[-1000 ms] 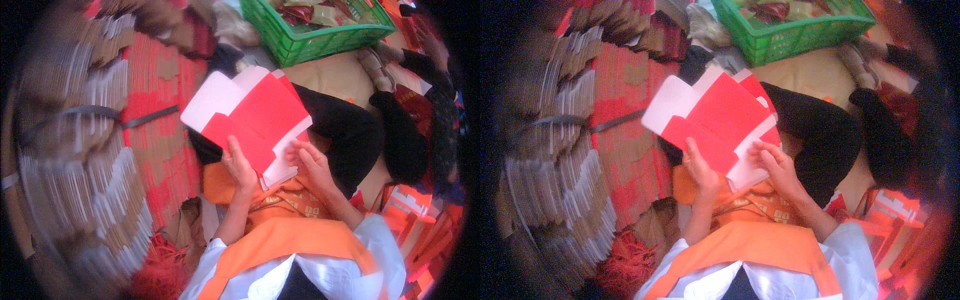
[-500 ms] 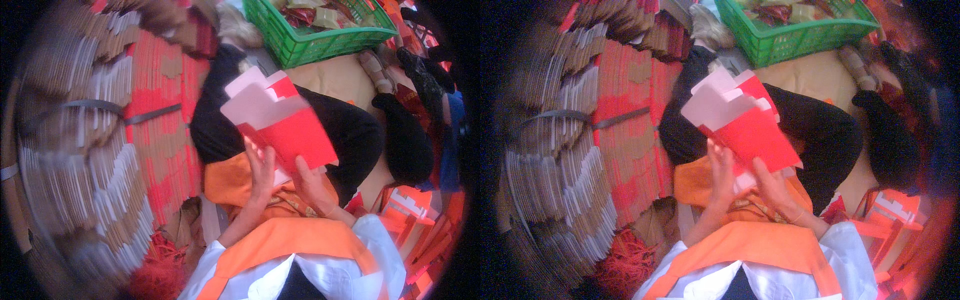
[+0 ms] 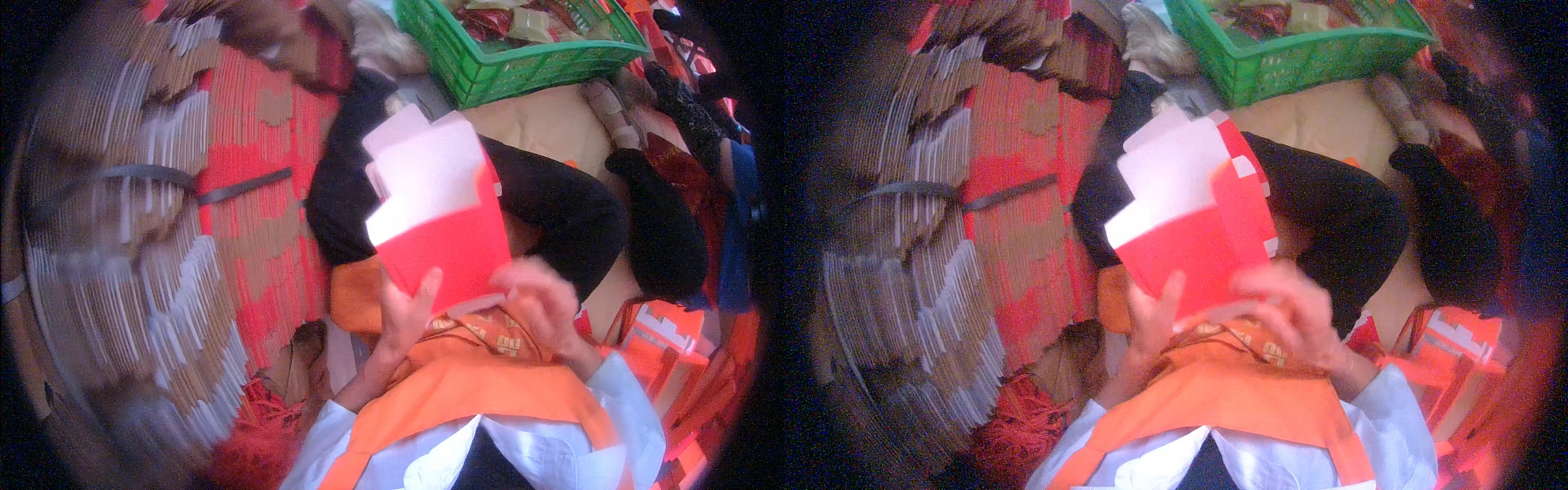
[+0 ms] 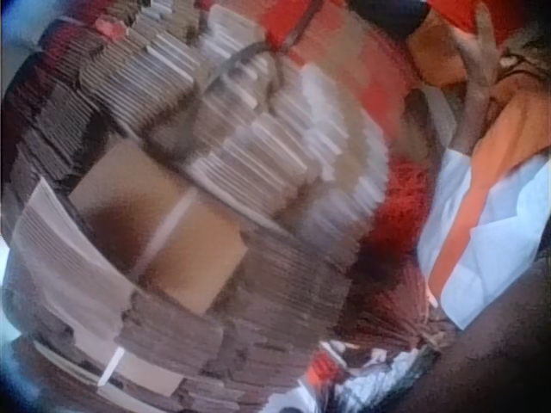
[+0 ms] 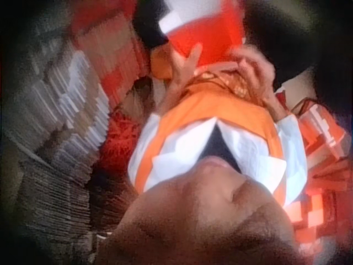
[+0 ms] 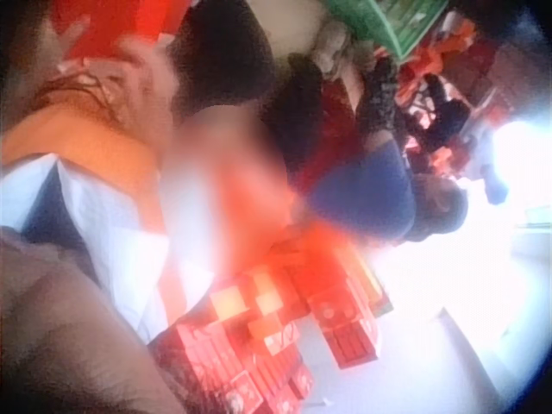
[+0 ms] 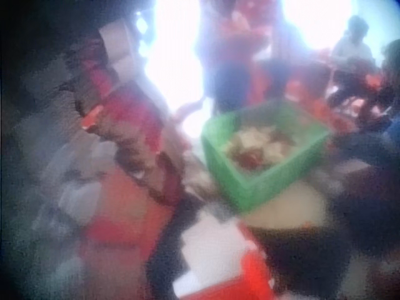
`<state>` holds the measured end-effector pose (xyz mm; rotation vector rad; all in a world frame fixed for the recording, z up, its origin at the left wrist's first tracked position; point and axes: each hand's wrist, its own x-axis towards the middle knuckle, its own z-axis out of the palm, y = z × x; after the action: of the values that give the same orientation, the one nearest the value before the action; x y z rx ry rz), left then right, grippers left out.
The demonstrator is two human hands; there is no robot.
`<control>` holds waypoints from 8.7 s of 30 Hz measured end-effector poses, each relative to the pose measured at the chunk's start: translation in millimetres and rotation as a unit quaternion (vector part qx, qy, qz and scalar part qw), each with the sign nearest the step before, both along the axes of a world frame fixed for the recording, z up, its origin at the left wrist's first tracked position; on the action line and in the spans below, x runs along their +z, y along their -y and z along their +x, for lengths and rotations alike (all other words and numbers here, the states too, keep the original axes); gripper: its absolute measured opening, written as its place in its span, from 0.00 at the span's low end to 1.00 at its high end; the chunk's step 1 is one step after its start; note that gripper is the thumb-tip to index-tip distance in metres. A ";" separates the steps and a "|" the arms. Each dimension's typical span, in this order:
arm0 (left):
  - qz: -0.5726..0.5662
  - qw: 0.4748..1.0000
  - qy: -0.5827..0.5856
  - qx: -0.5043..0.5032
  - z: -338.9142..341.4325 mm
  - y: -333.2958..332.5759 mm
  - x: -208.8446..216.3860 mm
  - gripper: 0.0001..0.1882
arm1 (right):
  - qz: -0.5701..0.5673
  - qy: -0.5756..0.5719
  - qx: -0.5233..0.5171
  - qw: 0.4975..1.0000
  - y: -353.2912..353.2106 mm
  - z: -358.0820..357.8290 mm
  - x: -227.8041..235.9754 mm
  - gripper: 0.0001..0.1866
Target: The person sits on the floor and repeatedly assembles red and white paper envelopes. They pick a small item from a green basket, place it inside a red envelope, fold the flaps, and set the finished envelope aside. The process is repeated continuously with other people working nearby.
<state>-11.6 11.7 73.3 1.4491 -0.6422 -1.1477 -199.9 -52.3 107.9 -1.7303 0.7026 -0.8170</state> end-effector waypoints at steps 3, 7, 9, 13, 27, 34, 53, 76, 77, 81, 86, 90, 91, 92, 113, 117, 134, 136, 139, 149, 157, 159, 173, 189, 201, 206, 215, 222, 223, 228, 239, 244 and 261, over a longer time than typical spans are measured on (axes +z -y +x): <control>0.021 0.996 -0.056 -0.064 -7.0 -22.3 3.1 0.32 | -0.090 -0.107 -0.056 0.989 32.3 13.3 -4.0 0.32; 0.034 0.989 -0.096 -0.110 -6.7 -42.7 -9.2 0.30 | 0.105 -0.060 0.014 0.993 13.8 9.6 -31.8 0.28; 0.050 0.990 -0.080 -0.109 -7.4 -57.1 -25.1 0.29 | 0.217 -0.029 0.026 0.975 -1.5 -1.4 -42.3 0.23; 0.012 0.981 0.043 -0.188 7.4 -47.4 -22.5 0.22 | 0.116 -0.139 0.133 0.974 -9.6 -10.1 -53.2 0.15; -0.121 0.985 0.100 -0.065 -3.7 -31.7 -20.1 0.15 | 0.264 0.103 -0.063 0.957 -24.2 16.9 -49.8 0.11; -0.122 0.976 0.147 -0.103 -0.9 -21.5 -3.8 0.12 | 0.259 0.066 -0.055 0.962 -18.7 18.2 -35.6 0.10; -0.073 0.987 0.133 -0.057 -9.8 -26.0 -11.7 0.07 | 0.253 -0.004 -0.045 0.967 -19.6 13.7 -46.6 0.09; -0.027 0.992 0.096 -0.073 66.3 50.7 0.7 0.33 | -0.055 -0.068 -0.033 0.996 161.2 41.7 47.9 0.09; -0.006 0.998 0.063 0.029 72.2 53.4 -3.3 0.33 | -0.146 -0.090 -0.099 0.980 201.7 41.9 45.7 0.10; 0.049 0.971 -0.131 0.193 70.0 67.6 -16.6 0.32 | -0.153 -0.175 -0.144 0.962 355.0 51.3 17.1 0.12; 0.081 0.946 -0.194 0.248 64.0 53.7 -28.9 0.29 | -0.040 -0.529 0.014 0.848 451.1 97.5 -81.7 0.19; 0.026 0.957 -0.091 0.274 61.3 29.1 -72.6 0.30 | 0.204 -0.473 -0.082 0.853 476.3 118.9 -150.6 0.27; 0.025 0.957 -0.085 0.276 61.6 32.3 -76.9 0.31 | 0.212 -0.450 -0.072 0.865 476.9 117.7 -174.5 0.28; 0.030 0.956 -0.083 0.281 62.1 33.7 -75.7 0.31 | 0.219 -0.425 -0.056 0.877 469.2 127.2 -179.2 0.29; -0.007 0.959 -0.088 0.269 43.0 61.8 -31.4 0.21 | 0.147 0.045 -0.090 0.984 234.5 16.8 80.7 0.04; -0.076 0.959 -0.100 0.254 34.4 55.9 -16.6 0.21 | 0.153 -0.045 -0.013 0.987 188.6 31.7 67.0 0.06; -0.011 0.959 -0.093 0.267 30.3 36.5 -44.2 0.23 | 0.017 -0.121 -0.038 0.992 93.5 31.0 19.8 0.23; 0.017 0.969 -0.040 0.243 28.6 30.3 -54.8 0.24 | -0.030 -0.158 -0.002 0.987 71.2 25.6 10.3 0.28; -0.006 0.956 -0.186 0.228 -13.1 18.9 -44.2 0.26 | -0.078 -0.079 -0.012 0.994 44.2 49.0 5.4 0.30; -0.113 0.990 -0.002 -0.085 0.4 -18.2 -26.3 0.33 | 0.000 -0.068 0.137 0.988 37.0 -3.2 -24.7 0.18; -0.047 0.953 0.049 -0.294 14.0 -45.3 -47.7 0.17 | 0.253 -0.047 0.124 0.958 -15.8 -16.8 -53.7 0.03; -0.059 0.954 0.046 -0.292 15.0 -52.7 -54.4 0.16 | 0.195 -0.058 0.112 0.973 -22.1 -18.7 -56.1 0.05; -0.083 0.992 -0.005 -0.095 -6.5 -41.3 -23.8 0.17 | 0.284 0.075 -0.079 0.953 -48.4 0.0 -51.0 0.15; -0.038 0.992 0.053 -0.109 -9.8 -37.8 -21.1 0.11 | 0.200 -0.073 -0.022 0.977 -28.0 3.6 -40.4 0.07; -0.059 0.995 0.059 -0.056 -24.5 -46.5 -28.6 0.12 | 0.254 -0.047 0.054 0.964 -19.1 -2.6 -38.6 0.09; -0.069 0.991 0.108 -0.049 -26.4 -45.3 -27.7 0.07 | 0.269 -0.035 0.030 0.962 -21.5 -2.8 -46.5 0.09; -0.108 0.986 0.115 -0.049 -26.4 -50.6 -29.8 0.04 | 0.215 -0.017 0.053 0.975 -27.5 -8.3 -54.8 0.11; -0.112 0.987 0.099 -0.065 -26.9 -53.3 -39.0 0.03 | 0.218 -0.050 0.079 0.972 -32.2 -19.9 -64.3 0.14; -0.112 0.988 0.087 -0.064 -26.7 -53.1 -41.6 0.03 | 0.346 0.018 0.046 0.937 -30.4 -18.4 -58.3 0.14; -0.078 0.996 0.043 -0.031 -26.4 -51.3 -40.3 0.04 | 0.382 0.031 0.087 0.920 -13.3 -25.6 -50.5 0.14; -0.057 0.995 0.057 -0.061 -23.5 -49.6 -37.5 0.05 | 0.181 -0.013 0.145 0.973 -0.1 -27.9 -61.4 0.14; -0.053 0.995 0.047 -0.063 -23.5 -48.5 -35.5 0.04 | 0.155 -0.025 0.174 0.972 6.7 -31.7 -60.7 0.15; -0.056 0.995 0.060 -0.061 -23.4 -53.3 -43.0 0.05 | 0.178 -0.077 0.122 0.973 -14.5 -29.5 -45.9 0.20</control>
<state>-35.0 64.9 30.3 1.4062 -0.8745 -1.1065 -229.4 -37.8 62.0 -1.5239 0.6767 -0.3627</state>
